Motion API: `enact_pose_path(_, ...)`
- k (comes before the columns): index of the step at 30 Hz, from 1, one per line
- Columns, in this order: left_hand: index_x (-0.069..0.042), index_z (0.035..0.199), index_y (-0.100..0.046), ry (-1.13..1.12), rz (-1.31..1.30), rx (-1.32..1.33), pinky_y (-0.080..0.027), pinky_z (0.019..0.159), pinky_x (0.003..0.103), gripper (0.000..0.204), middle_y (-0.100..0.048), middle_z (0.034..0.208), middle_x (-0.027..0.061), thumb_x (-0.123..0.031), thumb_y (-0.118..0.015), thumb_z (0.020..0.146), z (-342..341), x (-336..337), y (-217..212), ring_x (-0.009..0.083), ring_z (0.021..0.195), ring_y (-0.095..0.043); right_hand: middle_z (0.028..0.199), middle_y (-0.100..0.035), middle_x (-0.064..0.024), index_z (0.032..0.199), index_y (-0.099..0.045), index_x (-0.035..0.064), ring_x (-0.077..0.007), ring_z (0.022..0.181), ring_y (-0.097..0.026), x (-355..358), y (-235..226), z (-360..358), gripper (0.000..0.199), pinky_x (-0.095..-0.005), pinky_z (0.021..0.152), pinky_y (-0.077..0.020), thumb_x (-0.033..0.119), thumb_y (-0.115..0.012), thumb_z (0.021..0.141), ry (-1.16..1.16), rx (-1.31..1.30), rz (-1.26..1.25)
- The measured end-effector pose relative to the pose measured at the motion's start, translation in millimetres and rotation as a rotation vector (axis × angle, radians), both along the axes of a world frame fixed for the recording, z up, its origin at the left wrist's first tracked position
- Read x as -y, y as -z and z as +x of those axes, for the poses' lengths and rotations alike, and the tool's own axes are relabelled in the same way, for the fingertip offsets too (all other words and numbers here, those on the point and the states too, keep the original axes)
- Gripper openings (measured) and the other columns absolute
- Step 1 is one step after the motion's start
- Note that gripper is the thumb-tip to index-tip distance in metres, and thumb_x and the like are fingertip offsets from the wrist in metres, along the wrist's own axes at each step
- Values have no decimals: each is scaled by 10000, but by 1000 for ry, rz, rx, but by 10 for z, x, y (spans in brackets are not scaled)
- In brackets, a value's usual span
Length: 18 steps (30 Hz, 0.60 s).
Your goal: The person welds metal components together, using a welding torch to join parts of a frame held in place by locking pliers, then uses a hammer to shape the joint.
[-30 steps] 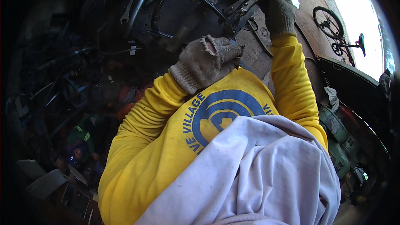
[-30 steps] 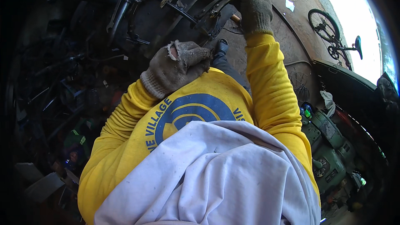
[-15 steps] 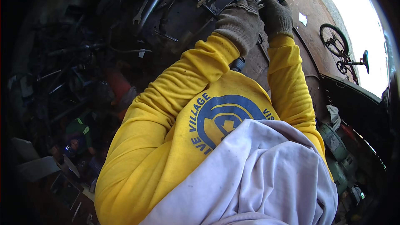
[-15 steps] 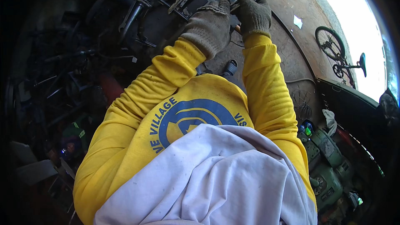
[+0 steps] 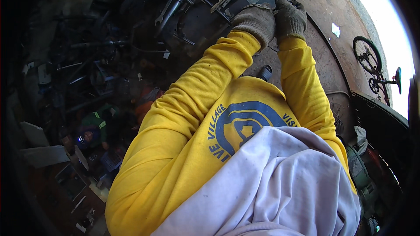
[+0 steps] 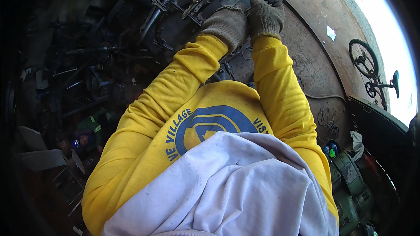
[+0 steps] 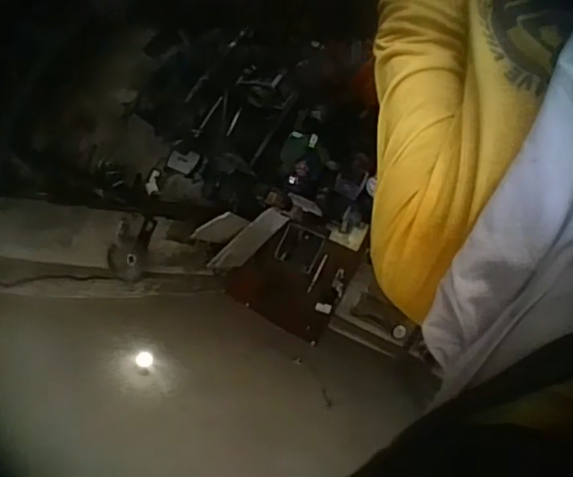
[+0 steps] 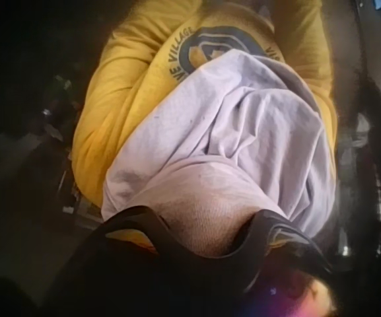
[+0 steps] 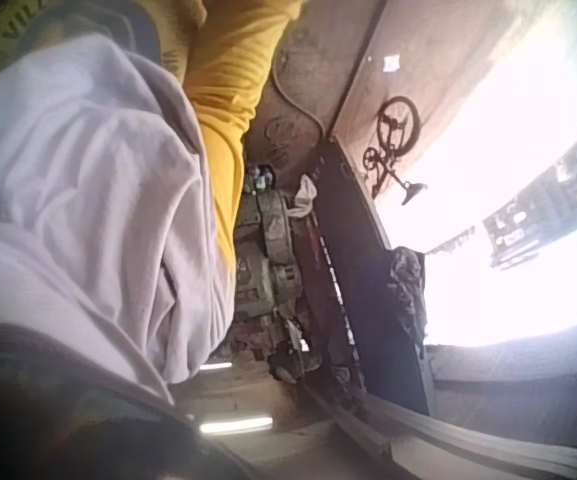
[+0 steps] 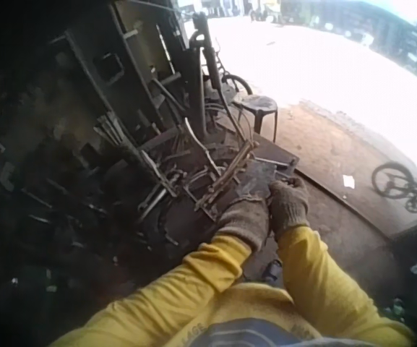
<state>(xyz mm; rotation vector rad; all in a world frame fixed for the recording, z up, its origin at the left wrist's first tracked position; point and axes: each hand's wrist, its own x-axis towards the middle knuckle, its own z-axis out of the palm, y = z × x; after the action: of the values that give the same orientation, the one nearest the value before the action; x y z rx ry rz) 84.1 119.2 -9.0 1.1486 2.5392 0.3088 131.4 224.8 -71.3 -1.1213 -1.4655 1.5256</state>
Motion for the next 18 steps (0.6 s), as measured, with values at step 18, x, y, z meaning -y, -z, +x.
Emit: enact_pose_path(18, -17, 1185, -662, 207, 38, 109, -578, 904, 494, 363, -720, 1102, 276, -249, -645, 905, -78, 146, -94, 427, 1040, -717, 1039, -657, -100, 1170, -589, -1, -156, 853, -639, 357, -370, 419, 451, -325, 752, -538, 281, -799, 888, 50, -107, 414)
